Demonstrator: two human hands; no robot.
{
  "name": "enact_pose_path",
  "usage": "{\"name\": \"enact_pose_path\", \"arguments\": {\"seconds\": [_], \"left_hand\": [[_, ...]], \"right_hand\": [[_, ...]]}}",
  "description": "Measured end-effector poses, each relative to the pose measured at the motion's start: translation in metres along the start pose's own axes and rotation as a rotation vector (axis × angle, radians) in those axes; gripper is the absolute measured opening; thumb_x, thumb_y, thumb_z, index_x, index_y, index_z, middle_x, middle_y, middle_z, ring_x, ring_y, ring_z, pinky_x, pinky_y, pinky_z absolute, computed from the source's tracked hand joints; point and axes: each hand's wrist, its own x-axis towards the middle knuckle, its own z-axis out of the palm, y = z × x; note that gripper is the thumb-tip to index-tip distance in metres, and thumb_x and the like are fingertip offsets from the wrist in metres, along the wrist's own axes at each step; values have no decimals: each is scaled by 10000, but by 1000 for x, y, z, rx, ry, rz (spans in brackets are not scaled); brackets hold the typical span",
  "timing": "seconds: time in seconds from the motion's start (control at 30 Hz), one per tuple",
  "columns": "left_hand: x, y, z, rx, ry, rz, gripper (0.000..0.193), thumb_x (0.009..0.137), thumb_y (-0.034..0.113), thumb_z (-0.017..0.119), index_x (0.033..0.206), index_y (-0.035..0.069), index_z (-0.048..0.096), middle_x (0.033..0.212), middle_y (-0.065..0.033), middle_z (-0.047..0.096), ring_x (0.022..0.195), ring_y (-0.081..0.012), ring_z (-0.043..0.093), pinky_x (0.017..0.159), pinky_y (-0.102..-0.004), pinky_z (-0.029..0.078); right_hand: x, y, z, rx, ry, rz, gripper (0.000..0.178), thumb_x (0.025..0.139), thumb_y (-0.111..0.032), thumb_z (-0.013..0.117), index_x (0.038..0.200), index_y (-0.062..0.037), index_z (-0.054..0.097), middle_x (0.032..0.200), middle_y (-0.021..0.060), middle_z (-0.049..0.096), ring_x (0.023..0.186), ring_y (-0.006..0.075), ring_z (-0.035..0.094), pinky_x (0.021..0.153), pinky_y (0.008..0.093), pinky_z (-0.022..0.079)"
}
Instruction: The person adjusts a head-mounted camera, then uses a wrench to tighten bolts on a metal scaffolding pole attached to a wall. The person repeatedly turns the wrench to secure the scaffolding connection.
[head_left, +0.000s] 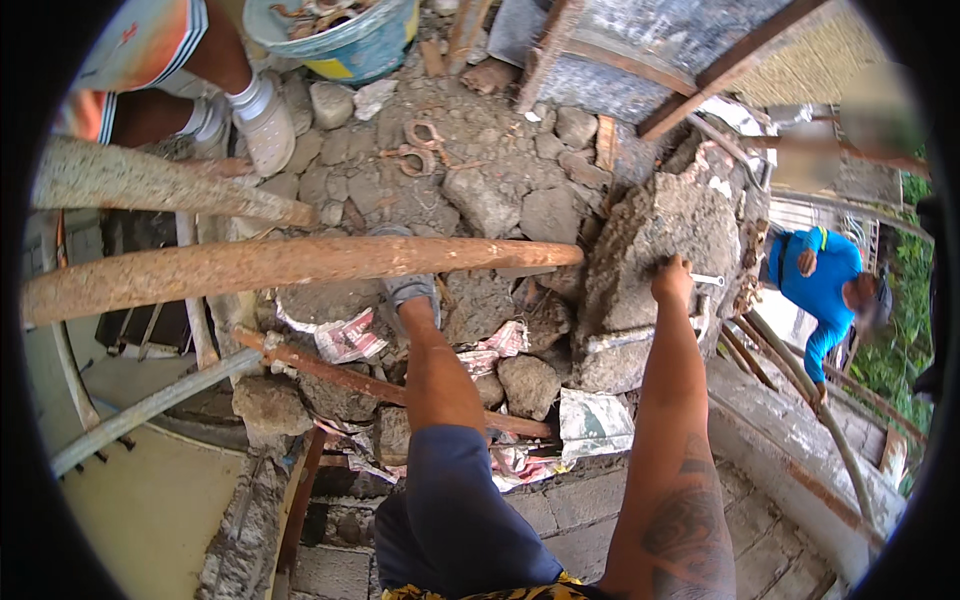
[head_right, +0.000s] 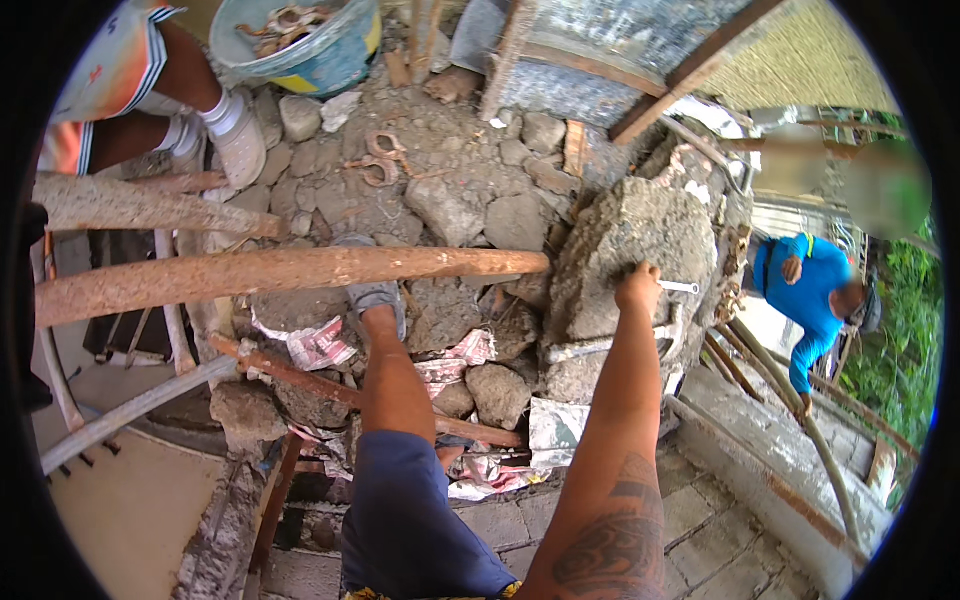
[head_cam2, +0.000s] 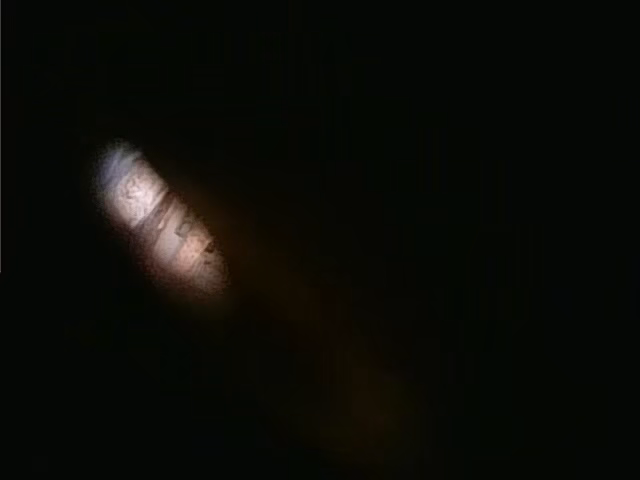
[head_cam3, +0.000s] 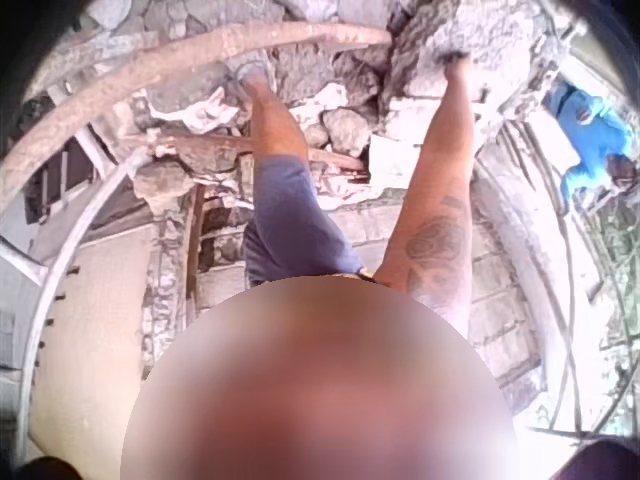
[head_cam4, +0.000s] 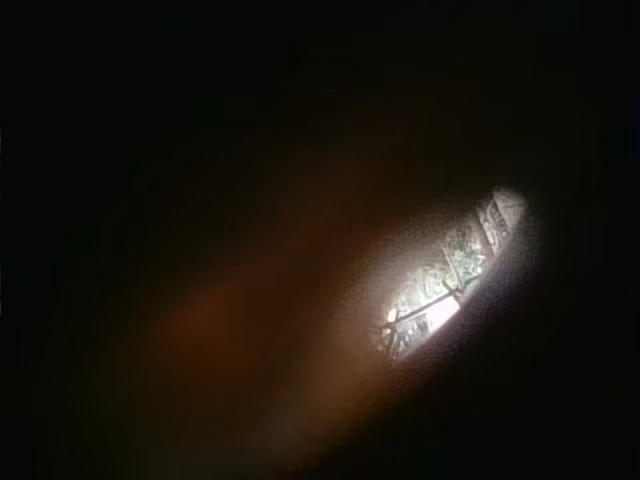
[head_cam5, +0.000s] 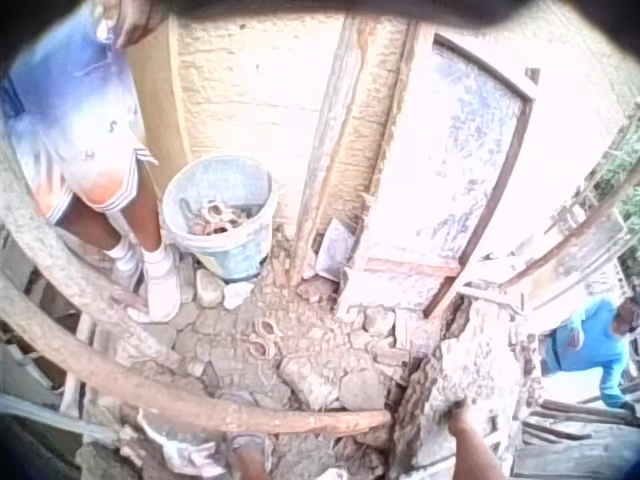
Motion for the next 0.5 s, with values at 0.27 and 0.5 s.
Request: {"name": "enact_pose_path", "arguments": {"seconds": [0.27, 0.5], "left_hand": [[-45, -46, 33, 151, -23, -220, 545, 704, 501, 874, 1042, 100, 725, 1038, -164, 710, 959, -368, 680, 844, -500, 561], [-31, 49, 8, 125, -329, -361, 731, 830, 653, 676, 1390, 185, 632, 1458, -140, 518, 1332, -305, 464, 1108, -421, 407]], "right_hand": [[-18, -23, 20, 38, -65, -9, 484, 877, -201, 748, 1270, -34, 519, 1419, 264, 507, 1181, 455, 603, 1019, 506, 499], [2, -40, 38, -211, 245, -25, 526, 883, -293, 658, 1251, 58, 526, 1141, 194, 683, 1099, 365, 660, 969, 455, 536]]}}
